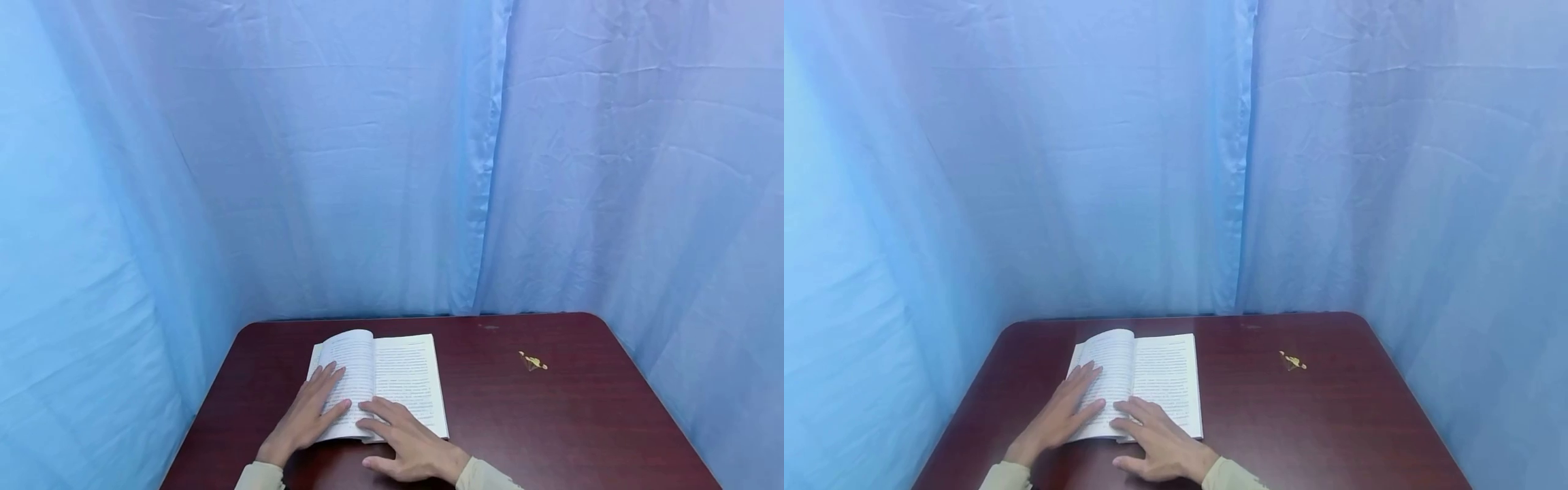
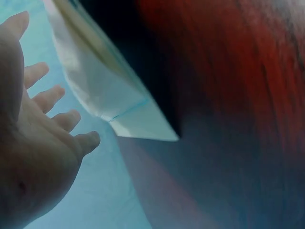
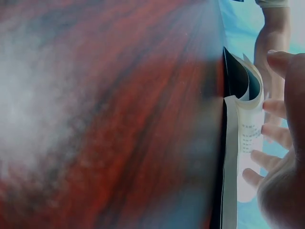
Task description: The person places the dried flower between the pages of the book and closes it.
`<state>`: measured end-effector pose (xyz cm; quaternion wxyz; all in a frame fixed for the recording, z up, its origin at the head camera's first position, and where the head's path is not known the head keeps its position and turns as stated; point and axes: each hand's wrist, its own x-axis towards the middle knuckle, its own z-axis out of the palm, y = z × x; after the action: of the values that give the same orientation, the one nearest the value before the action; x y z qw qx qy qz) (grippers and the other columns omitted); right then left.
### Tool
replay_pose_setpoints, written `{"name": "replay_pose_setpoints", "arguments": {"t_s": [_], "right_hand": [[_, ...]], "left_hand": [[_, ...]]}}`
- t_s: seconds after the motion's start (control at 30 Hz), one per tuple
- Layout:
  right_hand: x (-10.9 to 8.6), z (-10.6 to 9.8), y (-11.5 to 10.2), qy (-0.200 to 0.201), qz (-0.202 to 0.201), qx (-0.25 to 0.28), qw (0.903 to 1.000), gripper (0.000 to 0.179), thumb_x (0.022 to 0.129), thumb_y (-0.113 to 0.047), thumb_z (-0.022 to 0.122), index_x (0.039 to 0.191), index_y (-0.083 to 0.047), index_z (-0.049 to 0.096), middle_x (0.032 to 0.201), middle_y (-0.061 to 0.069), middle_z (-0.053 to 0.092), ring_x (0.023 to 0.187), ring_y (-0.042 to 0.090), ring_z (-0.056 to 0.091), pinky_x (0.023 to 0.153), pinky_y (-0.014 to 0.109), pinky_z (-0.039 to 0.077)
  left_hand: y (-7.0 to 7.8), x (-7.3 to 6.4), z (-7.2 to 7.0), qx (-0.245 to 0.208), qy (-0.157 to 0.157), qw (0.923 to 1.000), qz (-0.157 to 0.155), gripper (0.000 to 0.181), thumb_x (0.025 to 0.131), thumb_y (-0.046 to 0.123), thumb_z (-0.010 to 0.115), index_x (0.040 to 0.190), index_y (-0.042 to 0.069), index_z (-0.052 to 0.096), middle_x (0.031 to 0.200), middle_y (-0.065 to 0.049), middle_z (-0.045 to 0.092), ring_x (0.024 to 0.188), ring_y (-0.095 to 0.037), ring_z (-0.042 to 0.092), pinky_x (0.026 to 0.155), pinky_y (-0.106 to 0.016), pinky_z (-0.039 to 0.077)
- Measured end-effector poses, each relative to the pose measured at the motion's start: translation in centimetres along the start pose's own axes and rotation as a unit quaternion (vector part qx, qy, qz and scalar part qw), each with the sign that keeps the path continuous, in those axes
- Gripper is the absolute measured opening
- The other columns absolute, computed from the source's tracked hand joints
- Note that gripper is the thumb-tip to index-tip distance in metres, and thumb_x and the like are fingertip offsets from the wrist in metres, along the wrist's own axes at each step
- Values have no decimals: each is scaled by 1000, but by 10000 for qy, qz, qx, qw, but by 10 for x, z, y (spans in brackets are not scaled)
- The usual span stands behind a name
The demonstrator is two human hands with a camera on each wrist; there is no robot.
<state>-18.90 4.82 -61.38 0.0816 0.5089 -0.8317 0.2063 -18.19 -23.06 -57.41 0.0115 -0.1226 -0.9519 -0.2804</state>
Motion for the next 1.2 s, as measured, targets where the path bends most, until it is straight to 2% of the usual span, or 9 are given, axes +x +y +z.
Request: {"name": "replay_pose_setpoints", "arguments": {"t_s": [0.23, 0.37, 0.47, 0.6, 0.73, 0.9, 1.03, 1.2], "right_hand": [[-1, -2, 2, 141, -203, 2, 9997, 49, 113, -53, 65, 146, -18, 70, 168, 6, 59, 157, 37, 58, 125, 53, 53], [-3, -5, 4, 421, -379, 13, 9984, 39, 111, -47, 70, 136, -17, 75, 157, 4, 67, 148, 28, 65, 120, 48, 56], [-7, -11, 9, 582, -307, 136, 9977, 35, 110, -42, 74, 132, -15, 77, 148, 1, 72, 142, 23, 67, 118, 44, 57], [-17, -21, 18, 772, -47, 252, 9967, 34, 108, -35, 79, 132, -12, 78, 141, 1, 74, 137, 23, 68, 115, 45, 57], [-31, -29, 31, 1013, 189, 145, 9946, 35, 102, -31, 85, 130, -11, 78, 136, 2, 76, 133, 23, 69, 112, 46, 58], [-55, -39, 48, 1121, 733, 27, 9910, 38, 100, -29, 87, 132, -12, 78, 138, 1, 75, 133, 25, 69, 112, 48, 58], [-74, -48, 61, 1133, 1252, -36, 9856, 41, 98, -28, 89, 134, -12, 78, 139, 2, 75, 134, 27, 69, 112, 52, 58], [-98, -58, 79, 1378, 1647, -256, 9763, 43, 94, -24, 92, 132, -8, 79, 138, 6, 76, 133, 30, 70, 111, 54, 59]], "left_hand": [[-4, 1, 10, 55, -185, 9998, -68, 72, 115, 50, 61, 173, 12, 47, 185, -20, 35, 173, -54, 27, 133, -83, 26], [-6, 0, 12, 25, -247, 9996, -124, 73, 114, 51, 62, 174, 12, 46, 185, -20, 34, 173, -54, 26, 134, -82, 25], [-8, 0, 13, 0, -252, 9996, -131, 74, 113, 52, 62, 174, 13, 46, 185, -19, 34, 173, -54, 27, 133, -83, 26], [-11, 1, 15, 12, -176, 9998, -90, 74, 113, 52, 63, 174, 13, 46, 185, -19, 35, 172, -54, 28, 131, -83, 28], [-13, 0, 17, 19, -128, 9999, -96, 75, 112, 52, 64, 174, 13, 47, 185, -19, 35, 172, -54, 29, 132, -82, 29], [-14, 0, 16, -11, -134, 9998, -131, 75, 112, 53, 64, 173, 13, 47, 185, -18, 36, 172, -54, 29, 132, -83, 28], [-15, 0, 17, -3, -227, 9995, -221, 76, 113, 54, 62, 174, 14, 45, 186, -17, 33, 173, -52, 27, 134, -82, 26], [-14, 0, 18, -48, -232, 9994, -266, 76, 113, 55, 61, 175, 15, 44, 187, -16, 32, 174, -50, 25, 136, -78, 26]]}}
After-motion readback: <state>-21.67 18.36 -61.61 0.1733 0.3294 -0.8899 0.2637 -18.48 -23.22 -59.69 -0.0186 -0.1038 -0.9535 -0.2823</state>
